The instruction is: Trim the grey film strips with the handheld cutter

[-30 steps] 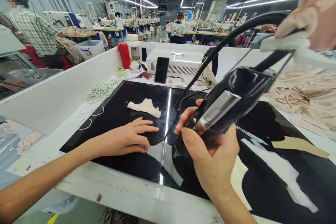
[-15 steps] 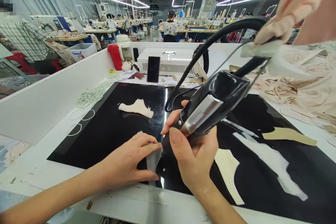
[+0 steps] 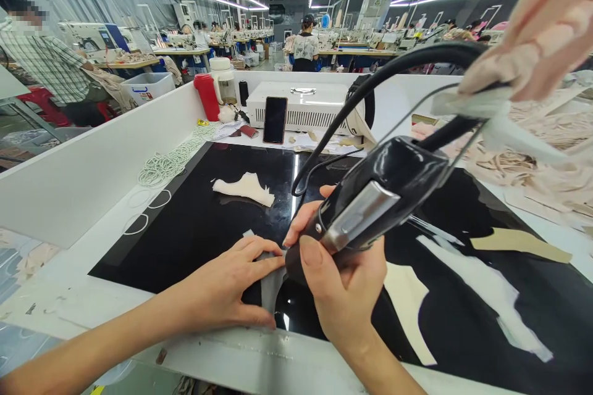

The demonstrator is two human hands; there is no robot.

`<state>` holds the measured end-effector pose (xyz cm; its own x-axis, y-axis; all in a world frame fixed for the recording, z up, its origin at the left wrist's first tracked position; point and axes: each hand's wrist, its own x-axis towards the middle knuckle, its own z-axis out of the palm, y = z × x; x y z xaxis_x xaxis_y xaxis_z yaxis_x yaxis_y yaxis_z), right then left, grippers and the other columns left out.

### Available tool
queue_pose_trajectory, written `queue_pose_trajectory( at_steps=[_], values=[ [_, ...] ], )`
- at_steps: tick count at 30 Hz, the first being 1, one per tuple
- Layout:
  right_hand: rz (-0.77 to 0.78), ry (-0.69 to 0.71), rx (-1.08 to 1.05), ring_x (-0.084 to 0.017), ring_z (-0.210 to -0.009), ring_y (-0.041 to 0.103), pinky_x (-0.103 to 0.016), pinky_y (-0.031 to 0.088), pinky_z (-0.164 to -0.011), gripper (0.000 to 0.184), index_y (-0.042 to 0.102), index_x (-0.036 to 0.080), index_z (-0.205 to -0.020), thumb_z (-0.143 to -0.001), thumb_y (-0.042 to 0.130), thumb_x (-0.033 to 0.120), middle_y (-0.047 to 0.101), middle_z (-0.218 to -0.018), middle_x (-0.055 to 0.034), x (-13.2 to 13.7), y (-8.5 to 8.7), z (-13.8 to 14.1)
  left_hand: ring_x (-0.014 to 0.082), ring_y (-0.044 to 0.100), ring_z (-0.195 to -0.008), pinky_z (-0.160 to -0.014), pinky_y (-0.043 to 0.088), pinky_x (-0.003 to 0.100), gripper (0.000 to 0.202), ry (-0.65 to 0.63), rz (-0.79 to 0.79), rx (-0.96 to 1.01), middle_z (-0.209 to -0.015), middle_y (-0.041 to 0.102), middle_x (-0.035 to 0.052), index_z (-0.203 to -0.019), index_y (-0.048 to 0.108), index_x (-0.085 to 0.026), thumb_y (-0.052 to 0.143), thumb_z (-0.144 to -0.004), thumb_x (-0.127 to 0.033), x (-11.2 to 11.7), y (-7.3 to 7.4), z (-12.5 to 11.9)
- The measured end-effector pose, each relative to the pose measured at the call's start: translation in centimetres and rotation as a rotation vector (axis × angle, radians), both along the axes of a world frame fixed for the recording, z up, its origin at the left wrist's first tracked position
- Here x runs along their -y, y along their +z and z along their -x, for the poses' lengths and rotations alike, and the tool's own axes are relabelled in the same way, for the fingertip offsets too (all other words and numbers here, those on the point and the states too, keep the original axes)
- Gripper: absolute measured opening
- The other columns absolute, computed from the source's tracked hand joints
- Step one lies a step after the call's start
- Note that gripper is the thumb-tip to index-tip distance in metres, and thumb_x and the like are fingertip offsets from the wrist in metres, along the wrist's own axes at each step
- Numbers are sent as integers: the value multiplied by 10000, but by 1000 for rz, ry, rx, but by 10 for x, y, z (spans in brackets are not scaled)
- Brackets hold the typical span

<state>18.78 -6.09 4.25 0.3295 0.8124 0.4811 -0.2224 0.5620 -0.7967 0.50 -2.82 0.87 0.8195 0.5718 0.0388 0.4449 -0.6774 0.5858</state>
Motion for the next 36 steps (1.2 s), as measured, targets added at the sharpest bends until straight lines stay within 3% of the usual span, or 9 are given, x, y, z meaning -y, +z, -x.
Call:
queue_pose_trajectory(
  at_steps=[9, 16, 22, 31, 36],
  values=[
    [12, 25, 39, -173, -708, 628, -341, 572, -648, 319, 640, 307, -1202, -924, 789, 361, 655, -863, 20, 7, -2, 0, 346, 552, -1304, -1146, 477, 507, 754, -14, -25, 42, -1446, 583, 141, -1419, 622, -209, 941, -784, -461, -1, 1, -1],
    [33, 48, 11, -176, -677, 593, -342, 566, -626, 403, 627, 298, -1205, -880, 818, 441, 624, -834, 20, 16, 2, 2, 349, 530, -1335, -1156, 462, 511, 783, -33, -27, 51, -1449, 582, 139, -1468, 592, -220, 934, -793, -425, -2, 1, 0],
    [59, 71, -1, -167, -656, 581, -342, 556, -628, 402, 629, 294, -1174, -866, 824, 464, 624, -809, 25, 26, 4, 6, 348, 528, -1352, -1169, 451, 518, 636, -38, -20, 53, -1451, 579, 127, -1368, 659, -247, 915, -813, -423, -3, 1, 0],
    [26, 104, 23, -168, -684, 595, -342, 559, -664, 315, 632, 298, -1204, -929, 775, 353, 656, -815, 23, 29, 3, 5, 337, 539, -1352, -1199, 431, 517, 720, -43, -26, 48, -1445, 587, 126, -1408, 642, -252, 936, -787, -470, -4, 2, 0],
    [28, 56, 23, -173, -683, 617, -356, 566, -665, 375, 653, 292, -1192, -873, 829, 383, 655, -845, 21, 23, 2, -3, 309, 572, -1375, -1222, 434, 503, 740, -22, -55, 130, -1480, 608, 140, -1494, 570, -230, 892, -857, -424, -3, -3, 5]
  ],
)
